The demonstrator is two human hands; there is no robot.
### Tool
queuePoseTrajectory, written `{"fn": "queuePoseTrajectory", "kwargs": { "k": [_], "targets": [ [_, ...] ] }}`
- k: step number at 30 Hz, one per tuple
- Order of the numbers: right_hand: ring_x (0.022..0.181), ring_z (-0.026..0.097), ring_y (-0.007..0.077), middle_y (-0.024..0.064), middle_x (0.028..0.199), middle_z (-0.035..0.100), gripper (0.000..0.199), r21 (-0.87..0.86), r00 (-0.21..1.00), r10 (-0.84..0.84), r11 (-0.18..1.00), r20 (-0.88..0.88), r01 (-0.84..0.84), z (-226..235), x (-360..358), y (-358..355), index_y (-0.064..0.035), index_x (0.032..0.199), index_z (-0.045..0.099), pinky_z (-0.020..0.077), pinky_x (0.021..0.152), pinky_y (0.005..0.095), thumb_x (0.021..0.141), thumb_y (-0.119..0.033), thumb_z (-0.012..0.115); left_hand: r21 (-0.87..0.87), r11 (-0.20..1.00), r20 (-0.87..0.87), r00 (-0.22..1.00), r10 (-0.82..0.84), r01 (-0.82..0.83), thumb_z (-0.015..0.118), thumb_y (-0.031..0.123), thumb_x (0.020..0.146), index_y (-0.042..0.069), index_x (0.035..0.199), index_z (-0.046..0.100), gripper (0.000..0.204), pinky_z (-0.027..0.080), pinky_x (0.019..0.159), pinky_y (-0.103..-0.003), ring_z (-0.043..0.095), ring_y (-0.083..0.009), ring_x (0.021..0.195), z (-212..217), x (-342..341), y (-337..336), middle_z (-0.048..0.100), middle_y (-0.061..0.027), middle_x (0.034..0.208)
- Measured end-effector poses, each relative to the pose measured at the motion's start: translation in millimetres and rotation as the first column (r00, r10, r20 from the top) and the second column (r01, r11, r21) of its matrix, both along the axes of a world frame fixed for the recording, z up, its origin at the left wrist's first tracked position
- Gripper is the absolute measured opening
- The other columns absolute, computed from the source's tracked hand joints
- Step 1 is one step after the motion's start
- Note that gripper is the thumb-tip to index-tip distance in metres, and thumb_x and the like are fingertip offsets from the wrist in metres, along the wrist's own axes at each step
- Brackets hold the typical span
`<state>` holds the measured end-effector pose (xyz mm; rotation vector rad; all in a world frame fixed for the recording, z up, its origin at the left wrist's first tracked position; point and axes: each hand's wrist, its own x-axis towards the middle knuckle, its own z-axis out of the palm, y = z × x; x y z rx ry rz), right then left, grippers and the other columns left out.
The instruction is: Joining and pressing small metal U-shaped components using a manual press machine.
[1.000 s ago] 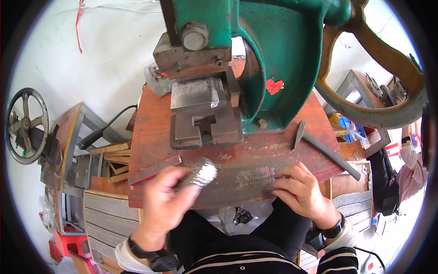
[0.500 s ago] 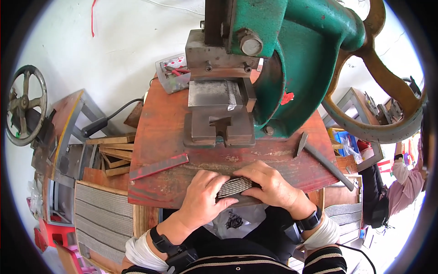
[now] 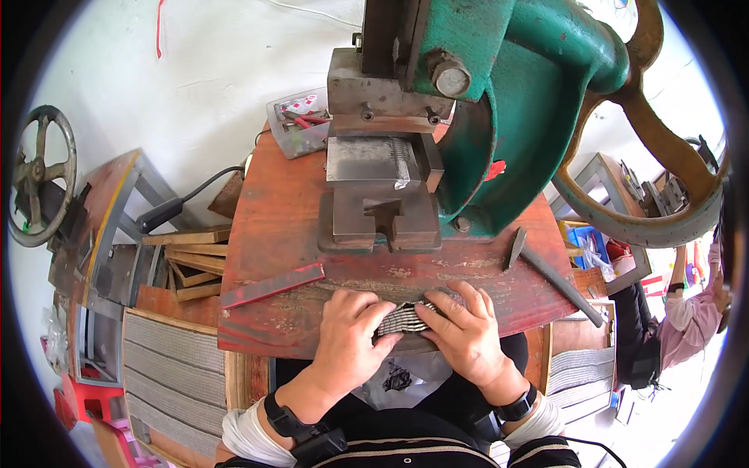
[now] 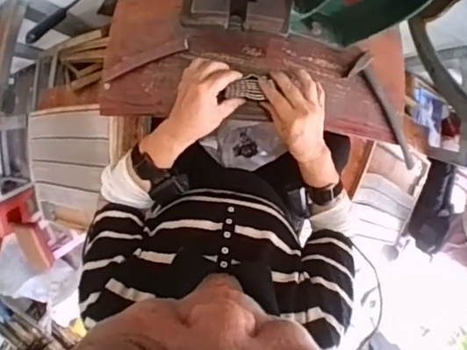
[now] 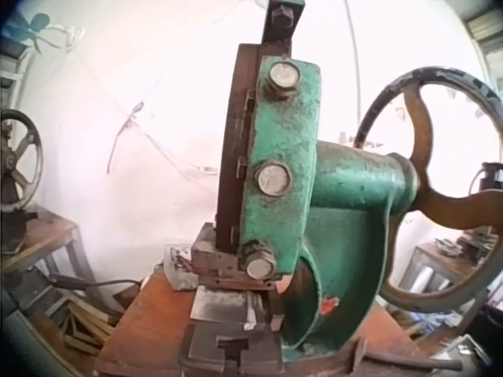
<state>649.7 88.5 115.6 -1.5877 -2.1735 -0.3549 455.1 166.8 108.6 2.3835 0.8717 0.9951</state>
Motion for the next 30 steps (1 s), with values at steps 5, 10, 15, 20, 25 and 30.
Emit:
{"fn": "queuePoseTrajectory", "kwargs": {
  "k": [5,10,15,20,25,30],
  "targets": [
    [0.120,0.048,0.0328,0.0120,0.126,0.055,0.061,-0.154,0.980,-0.108,0.985,-0.165,0.082,-1.9,-1.9,4.5,-0.0016,0.128,0.053,0.0370,0.097,0.0479,0.073,-0.021,0.074,-0.064,0.996,0.040,0.998,-0.054,0.057,0.082,0.011,0.064,0.002,0.106,0.064,0.047,0.047,0.081,-0.043,0.056,-0.0334,0.092,6.0,12.9,-2.2,0.061,-0.0128,0.102],
    [0.123,0.046,0.0331,0.0131,0.130,0.052,0.061,-0.196,0.983,-0.158,0.971,-0.092,0.138,4.2,-6.8,7.6,-0.0015,0.129,0.052,0.0347,0.101,0.0479,0.075,-0.022,0.073,-0.040,0.997,-0.007,0.997,-0.073,0.073,0.080,0.011,0.067,0.001,0.107,0.063,0.044,0.047,0.080,-0.044,0.056,-0.0343,0.091,1.2,12.7,1.8,0.060,-0.0134,0.101],
    [0.123,0.046,0.0362,0.0162,0.126,0.055,0.065,-0.184,0.953,-0.004,0.981,-0.302,-0.054,3.3,-5.9,8.9,0.0003,0.131,0.050,0.0345,0.101,0.0497,0.074,-0.016,0.074,-0.063,0.991,0.049,0.992,-0.116,0.119,0.080,0.010,0.066,0.001,0.105,0.064,0.043,0.047,0.078,-0.043,0.056,-0.0343,0.091,-3.9,4.1,2.0,0.058,-0.0129,0.099],
    [0.116,0.051,0.0367,0.0174,0.119,0.059,0.066,-0.170,0.894,0.145,0.957,-0.424,-0.236,2.1,-1.8,18.0,-0.0017,0.131,0.050,0.0375,0.099,0.0474,0.071,-0.009,0.075,0.012,0.993,-0.034,0.992,-0.118,0.119,0.081,0.010,0.065,0.000,0.104,0.064,0.044,0.048,0.077,-0.042,0.056,-0.0342,0.091,1.2,-2.3,5.1,0.058,-0.0129,0.100],
    [0.124,0.042,0.0382,0.0157,0.133,0.049,0.066,-0.169,0.968,-0.170,0.976,-0.183,0.139,3.0,-13.8,2.8,-0.0045,0.131,0.052,0.0353,0.100,0.0527,0.072,-0.023,0.076,-0.024,0.998,-0.016,0.998,-0.065,0.065,0.082,0.011,0.064,0.001,0.103,0.065,0.044,0.047,0.080,-0.042,0.056,-0.0332,0.092,3.8,-2.2,1.6,0.059,-0.0127,0.101],
    [0.122,0.043,0.0370,0.0145,0.131,0.050,0.065,-0.177,0.991,-0.056,0.984,-0.120,0.035,9.7,-11.9,9.3,-0.0049,0.130,0.053,0.0352,0.100,0.0530,0.072,-0.023,0.076,-0.034,0.993,0.000,0.994,-0.112,0.112,0.080,0.011,0.066,0.002,0.104,0.064,0.042,0.045,0.080,-0.043,0.053,-0.0323,0.091,-2.5,-2.4,5.7,0.057,-0.0114,0.100]
  ]
}}
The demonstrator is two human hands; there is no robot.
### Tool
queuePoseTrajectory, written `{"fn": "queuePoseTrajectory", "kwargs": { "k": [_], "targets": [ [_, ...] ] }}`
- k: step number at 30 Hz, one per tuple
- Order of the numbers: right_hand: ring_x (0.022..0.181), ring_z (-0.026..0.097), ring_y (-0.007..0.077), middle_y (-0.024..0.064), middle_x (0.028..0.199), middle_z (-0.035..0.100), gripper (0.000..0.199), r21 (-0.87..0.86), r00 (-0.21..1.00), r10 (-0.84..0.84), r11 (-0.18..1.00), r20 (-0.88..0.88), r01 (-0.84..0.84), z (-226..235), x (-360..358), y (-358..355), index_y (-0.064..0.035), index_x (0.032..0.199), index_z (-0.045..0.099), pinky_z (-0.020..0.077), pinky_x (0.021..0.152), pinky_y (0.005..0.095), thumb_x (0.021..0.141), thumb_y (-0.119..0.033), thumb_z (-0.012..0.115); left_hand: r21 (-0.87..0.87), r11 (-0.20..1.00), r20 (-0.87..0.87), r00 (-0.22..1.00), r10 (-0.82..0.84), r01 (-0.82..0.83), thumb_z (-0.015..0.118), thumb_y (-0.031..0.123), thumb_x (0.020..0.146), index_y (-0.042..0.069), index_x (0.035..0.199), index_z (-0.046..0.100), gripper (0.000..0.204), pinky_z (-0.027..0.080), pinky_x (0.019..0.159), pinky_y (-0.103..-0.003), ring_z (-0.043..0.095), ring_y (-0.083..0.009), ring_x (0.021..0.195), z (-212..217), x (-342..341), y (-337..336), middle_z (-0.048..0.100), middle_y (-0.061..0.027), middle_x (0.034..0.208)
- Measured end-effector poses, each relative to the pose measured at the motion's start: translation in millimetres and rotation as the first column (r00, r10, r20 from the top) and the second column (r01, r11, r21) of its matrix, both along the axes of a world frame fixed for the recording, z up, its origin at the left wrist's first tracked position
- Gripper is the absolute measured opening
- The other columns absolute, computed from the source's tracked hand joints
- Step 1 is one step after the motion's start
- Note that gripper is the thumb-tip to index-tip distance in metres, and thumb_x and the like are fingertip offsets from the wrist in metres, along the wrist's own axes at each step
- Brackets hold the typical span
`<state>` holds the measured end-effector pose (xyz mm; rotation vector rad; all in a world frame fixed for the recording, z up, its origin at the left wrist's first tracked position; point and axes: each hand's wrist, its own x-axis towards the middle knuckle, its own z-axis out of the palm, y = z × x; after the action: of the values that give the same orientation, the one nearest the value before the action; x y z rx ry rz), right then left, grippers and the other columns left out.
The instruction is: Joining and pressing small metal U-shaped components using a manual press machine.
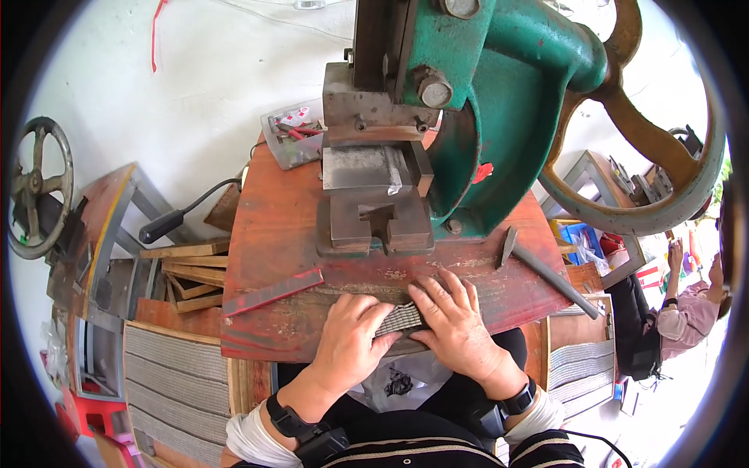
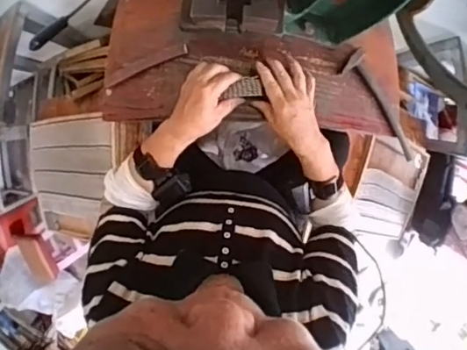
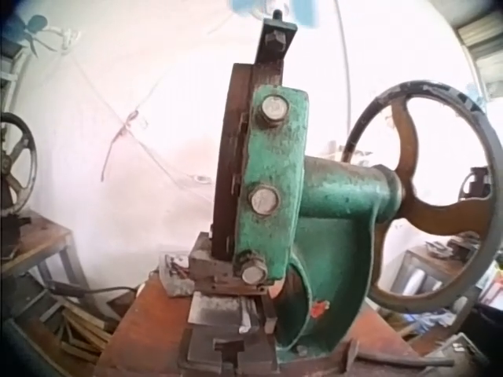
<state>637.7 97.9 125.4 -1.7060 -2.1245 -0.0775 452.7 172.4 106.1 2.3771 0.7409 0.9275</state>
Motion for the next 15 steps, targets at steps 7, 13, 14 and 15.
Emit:
{"fn": "queuePoseTrajectory", "kwargs": {
  "k": [7,13,14,15],
  "targets": [
    [0.106,0.053,0.0362,0.0147,0.107,0.063,0.057,0.049,0.925,0.204,0.979,-0.320,-0.199,-4.8,11.9,13.6,-0.0031,0.123,0.058,0.0442,0.093,0.0447,0.068,-0.006,0.076,0.005,1.000,0.016,1.000,0.023,-0.023,0.081,0.011,0.065,0.002,0.102,0.064,0.042,0.047,0.079,-0.042,0.054,-0.0339,0.089,-1.3,-0.9,0.9,0.059,-0.0118,0.097],
    [0.099,0.063,0.0218,0.0121,0.111,0.065,0.064,-0.148,0.607,-0.020,0.975,-0.795,-0.163,24.4,18.5,-6.2,-0.0021,0.132,0.048,0.0510,0.087,0.0342,0.074,0.004,0.073,-0.228,0.965,0.203,0.976,-0.079,0.126,0.081,0.003,0.070,-0.003,0.107,0.063,0.041,0.050,0.080,-0.034,0.060,-0.0237,0.090,28.6,6.9,-1.6,0.062,-0.0103,0.100],
    [0.104,0.062,0.0178,0.0134,0.114,0.064,0.072,-0.143,0.551,-0.019,0.973,-0.834,-0.183,31.2,24.4,-9.9,-0.0016,0.137,0.040,0.0505,0.090,0.0318,0.074,0.007,0.073,-0.448,0.868,0.329,0.942,-0.065,0.216,0.081,0.001,0.072,-0.005,0.109,0.062,0.042,0.051,0.082,-0.031,0.062,-0.0189,0.092,36.7,13.2,-4.4,0.062,-0.0097,0.102],
    [0.104,0.062,0.0178,0.0134,0.114,0.064,0.072,-0.132,0.558,-0.018,0.977,-0.829,-0.166,40.5,27.6,-14.8,-0.0016,0.137,0.040,0.0505,0.090,0.0318,0.074,0.007,0.073,-0.434,0.870,0.337,0.938,-0.085,0.235,0.081,0.001,0.072,-0.005,0.109,0.062,0.042,0.051,0.082,-0.031,0.062,-0.0189,0.092,44.2,20.0,-7.4,0.062,-0.0097,0.102]
  ]
}}
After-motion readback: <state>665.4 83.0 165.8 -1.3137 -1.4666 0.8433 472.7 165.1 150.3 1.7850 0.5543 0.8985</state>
